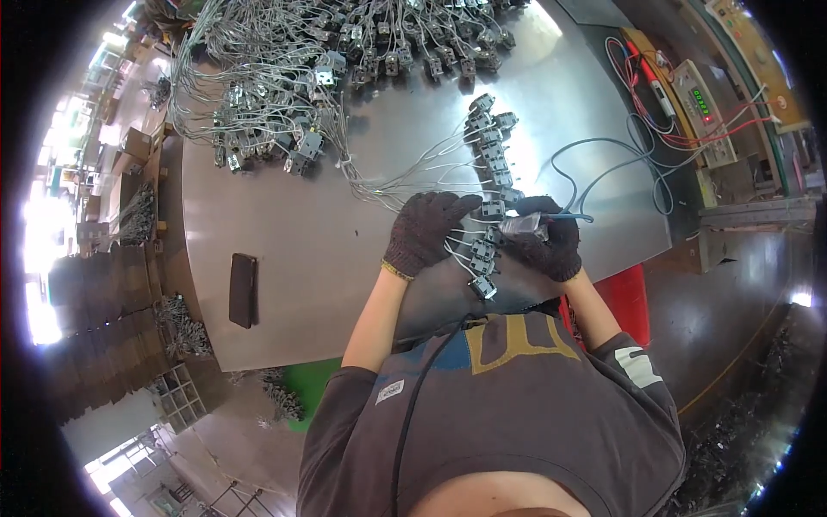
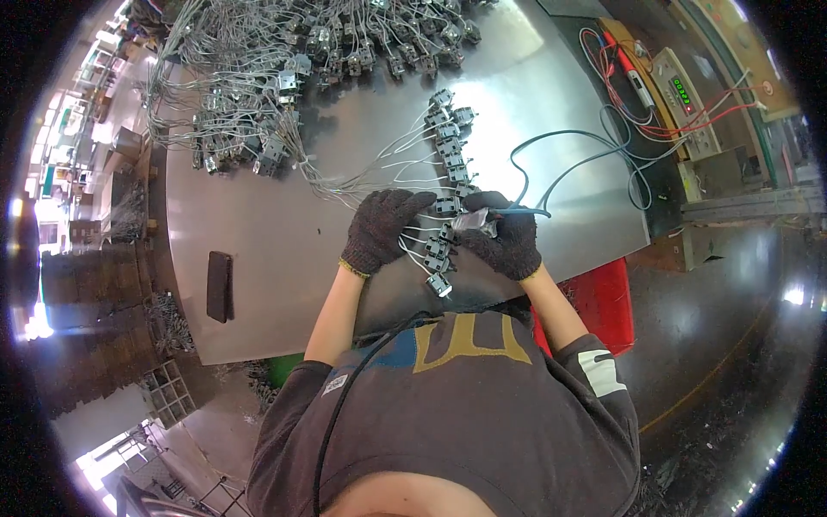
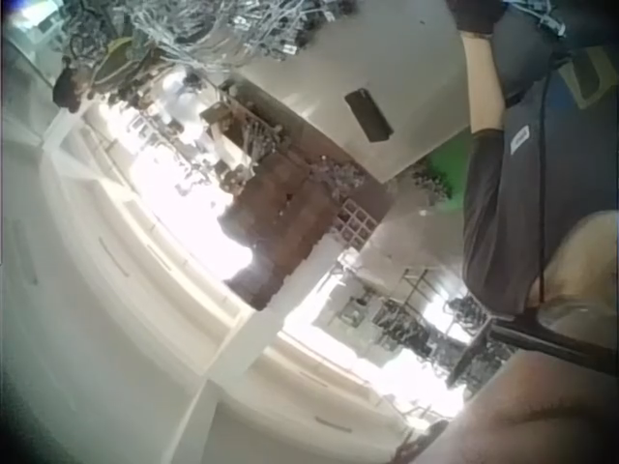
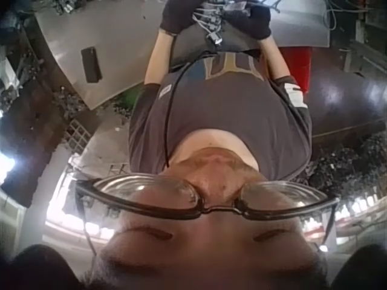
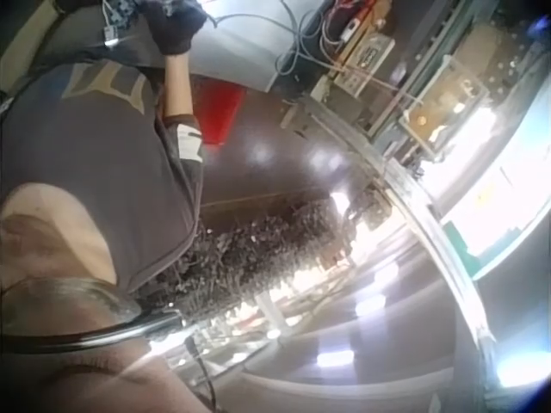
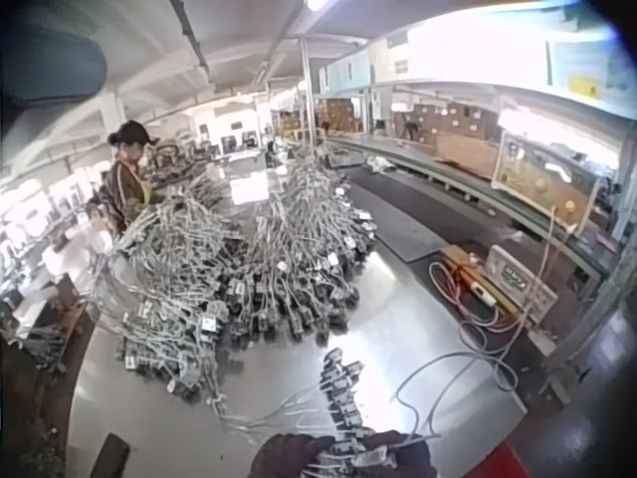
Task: The person tests individual LED bulbs on a large wire harness using an electronic probe and multimeter lead at a manual assembly station.
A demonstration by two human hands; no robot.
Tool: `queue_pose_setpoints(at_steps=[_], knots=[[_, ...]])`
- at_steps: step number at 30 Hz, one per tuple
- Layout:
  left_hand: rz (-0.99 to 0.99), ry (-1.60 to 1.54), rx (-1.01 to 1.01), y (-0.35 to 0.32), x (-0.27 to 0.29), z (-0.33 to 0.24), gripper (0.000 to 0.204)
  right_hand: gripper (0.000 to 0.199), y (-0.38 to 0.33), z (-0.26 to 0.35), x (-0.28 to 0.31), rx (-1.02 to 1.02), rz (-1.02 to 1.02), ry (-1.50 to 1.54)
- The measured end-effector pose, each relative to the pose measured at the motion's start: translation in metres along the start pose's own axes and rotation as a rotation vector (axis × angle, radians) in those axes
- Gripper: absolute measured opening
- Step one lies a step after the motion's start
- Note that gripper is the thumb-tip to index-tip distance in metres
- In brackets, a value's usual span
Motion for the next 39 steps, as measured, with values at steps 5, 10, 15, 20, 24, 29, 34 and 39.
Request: queue_pose_setpoints(at_steps=[5, 10, 15, 20, 24, 29, 34, 39], knots=[[0.032, -0.001, 0.012, -0.001, -0.004, 0.003, 0.048, 0.059, 0.001, 0.004, -0.002, 0.038, -0.034, 0.099], [0.025, 0.003, 0.012, -0.002, -0.004, 0.003, 0.05, 0.06, 0.0, 0.007, -0.001, 0.016, -0.011, 0.138], [0.111, 0.057, 0.064, -0.005, -0.009, 0.008, 0.052, 0.055, 0.005, 0.02, 0.0, -0.009, 0.088, 0.053], [-0.007, -0.011, -0.003, -0.004, -0.005, 0.004, 0.054, 0.039, -0.001, 0.02, 0.004, -0.057, -0.106, 0.396], [0.032, 0.008, 0.037, -0.007, -0.007, 0.008, 0.054, 0.035, 0.012, 0.049, -0.005, 0.013, 0.123, 0.043], [0.013, -0.03, 0.016, -0.007, -0.005, 0.006, 0.054, 0.038, 0.007, 0.034, -0.017, -0.111, 0.176, 0.054], [0.034, -0.001, 0.029, -0.007, -0.001, 0.005, 0.054, 0.04, 0.006, 0.031, -0.024, -0.056, 0.187, 0.041], [0.004, -0.013, 0.0, -0.01, 0.0, 0.005, 0.056, 0.039, 0.008, 0.045, -0.021, -0.075, 0.144, 0.114]])
Point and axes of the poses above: each hand's wrist, its own y-axis towards the middle knuckle, its own x-axis out of the back of the hand, z = x × y, the point moved 7 cm from there along y, towards the middle knuckle, and after that the axes turned 5 degrees about x, right-handed, at the moved point
